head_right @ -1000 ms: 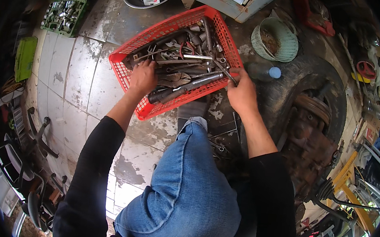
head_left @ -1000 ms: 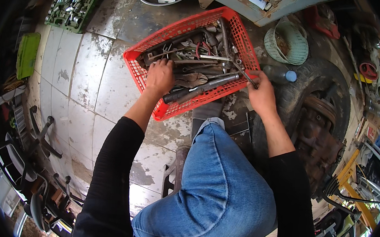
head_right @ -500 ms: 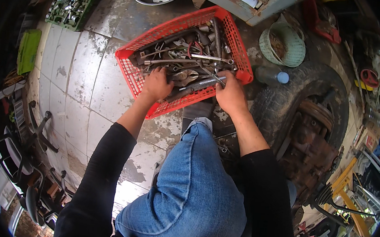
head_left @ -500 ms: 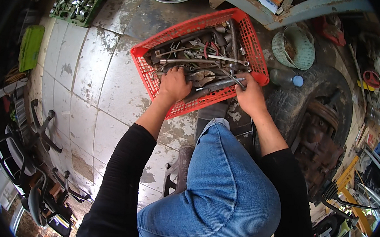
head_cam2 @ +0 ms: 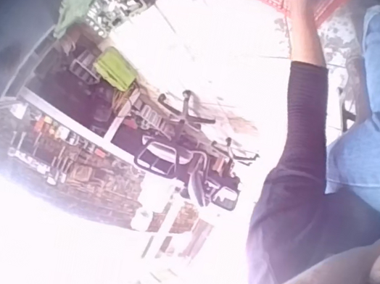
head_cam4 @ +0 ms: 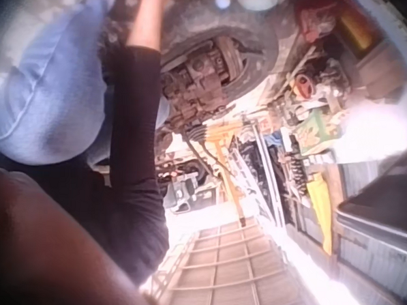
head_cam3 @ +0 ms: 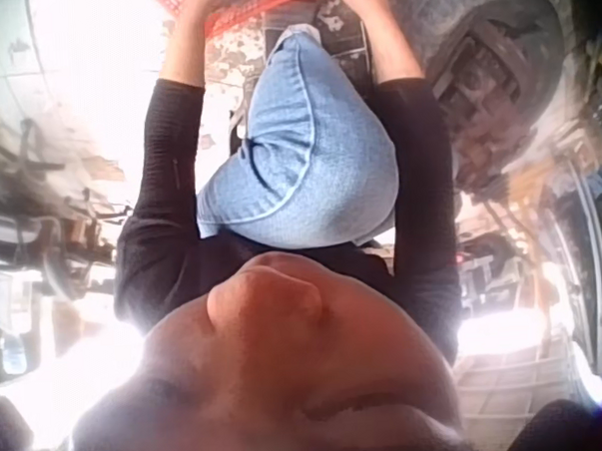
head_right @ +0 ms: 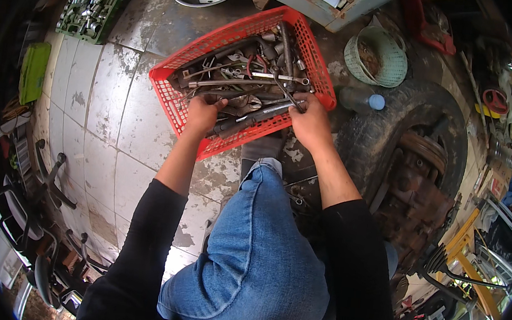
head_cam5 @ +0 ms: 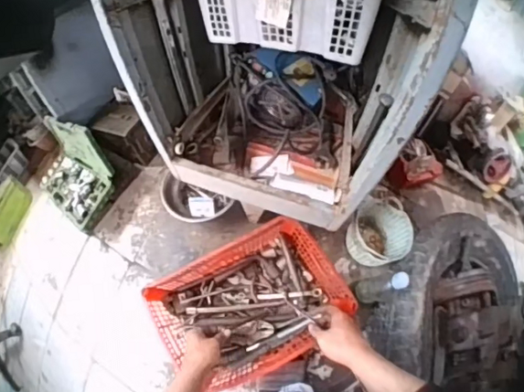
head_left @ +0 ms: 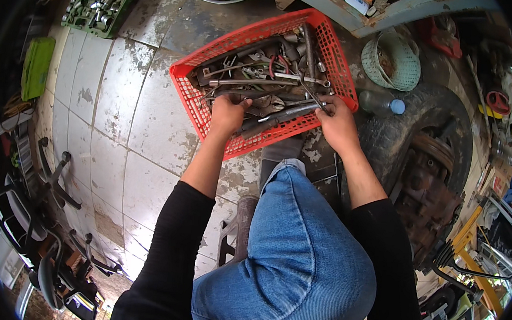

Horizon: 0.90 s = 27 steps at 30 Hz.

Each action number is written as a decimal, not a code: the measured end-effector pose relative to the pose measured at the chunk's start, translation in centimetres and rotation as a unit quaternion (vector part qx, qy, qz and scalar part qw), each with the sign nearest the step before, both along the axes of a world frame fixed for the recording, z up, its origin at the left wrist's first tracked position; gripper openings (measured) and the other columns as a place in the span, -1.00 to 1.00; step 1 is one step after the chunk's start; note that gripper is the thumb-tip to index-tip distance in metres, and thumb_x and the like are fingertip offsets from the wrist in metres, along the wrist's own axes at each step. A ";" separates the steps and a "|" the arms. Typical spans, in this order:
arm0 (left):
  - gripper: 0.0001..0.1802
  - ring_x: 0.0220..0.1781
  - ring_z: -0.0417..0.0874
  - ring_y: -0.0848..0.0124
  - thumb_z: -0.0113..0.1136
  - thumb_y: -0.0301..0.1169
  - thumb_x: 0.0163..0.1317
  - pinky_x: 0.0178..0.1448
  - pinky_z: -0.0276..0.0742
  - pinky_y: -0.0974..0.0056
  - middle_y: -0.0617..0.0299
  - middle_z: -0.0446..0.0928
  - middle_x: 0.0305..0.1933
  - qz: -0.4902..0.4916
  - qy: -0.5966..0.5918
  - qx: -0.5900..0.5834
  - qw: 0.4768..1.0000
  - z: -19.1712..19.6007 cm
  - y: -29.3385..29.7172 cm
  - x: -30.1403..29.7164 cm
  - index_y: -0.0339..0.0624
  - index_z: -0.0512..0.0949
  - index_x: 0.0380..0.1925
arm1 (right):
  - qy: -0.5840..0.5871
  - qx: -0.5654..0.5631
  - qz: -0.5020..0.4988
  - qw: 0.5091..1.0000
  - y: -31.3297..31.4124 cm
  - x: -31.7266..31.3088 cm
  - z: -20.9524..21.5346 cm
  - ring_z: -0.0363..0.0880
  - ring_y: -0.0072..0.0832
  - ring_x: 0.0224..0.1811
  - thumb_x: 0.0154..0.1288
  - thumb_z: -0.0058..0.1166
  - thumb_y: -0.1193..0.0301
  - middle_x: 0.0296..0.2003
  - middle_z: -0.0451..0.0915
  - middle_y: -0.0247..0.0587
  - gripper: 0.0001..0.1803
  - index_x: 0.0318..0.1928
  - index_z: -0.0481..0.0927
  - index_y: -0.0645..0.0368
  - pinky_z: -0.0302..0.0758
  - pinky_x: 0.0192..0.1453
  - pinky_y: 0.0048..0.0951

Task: The person uses a wrench to tighten bolts on a rusty mechanical part resting on a tire. They repeatedly reach into a red basket to select different wrenches and continue working on the machinery.

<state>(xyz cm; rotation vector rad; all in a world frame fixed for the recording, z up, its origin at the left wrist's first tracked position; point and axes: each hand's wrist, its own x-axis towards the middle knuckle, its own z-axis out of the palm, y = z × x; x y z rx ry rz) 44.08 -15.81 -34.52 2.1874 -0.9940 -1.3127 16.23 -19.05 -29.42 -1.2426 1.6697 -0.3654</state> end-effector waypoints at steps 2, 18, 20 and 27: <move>-0.72 -0.31 0.64 0.42 0.43 -0.31 0.28 -0.21 0.48 0.29 0.16 0.72 -0.28 0.082 0.077 0.045 0.993 0.5 1.2 1.6 -0.31 0.73 -0.15 | 0.008 0.011 0.000 1.000 -0.1 0.3 0.3 0.73 -0.24 -0.15 0.33 0.23 0.42 -0.24 0.73 -0.07 -0.64 0.10 0.60 0.24 0.56 0.00 -0.29; -0.85 -0.25 0.49 0.47 0.24 -0.41 0.43 -0.12 0.44 0.33 0.24 0.61 -0.24 0.132 0.435 0.015 0.891 7.3 2.6 2.5 -0.30 0.62 -0.18 | 0.116 -0.154 0.079 0.978 0.3 4.3 5.0 0.27 0.11 0.47 0.27 0.16 0.52 0.43 0.29 0.12 -0.15 0.54 0.10 0.11 0.26 0.52 0.07; -0.85 -0.27 0.51 0.48 0.27 -0.43 0.41 -0.13 0.45 0.33 0.23 0.63 -0.25 0.069 0.421 0.021 0.904 8.3 2.1 1.8 -0.32 0.64 -0.18 | 0.188 -0.268 0.164 0.931 0.8 3.0 7.9 0.20 0.03 0.52 0.26 0.23 0.45 0.46 0.25 0.06 -0.12 0.54 0.11 0.08 0.16 0.57 0.18; -0.67 0.04 0.72 0.34 0.33 -0.56 0.32 0.23 0.61 0.28 0.00 0.72 -0.02 -0.059 0.517 -0.022 0.854 16.0 -1.2 -6.2 -0.48 0.62 0.06 | 0.084 -0.231 0.148 0.958 5.6 -3.6 13.1 0.60 -0.15 0.13 0.41 0.12 0.38 -0.03 0.70 -0.14 -0.72 0.09 0.64 0.09 0.39 0.35 0.05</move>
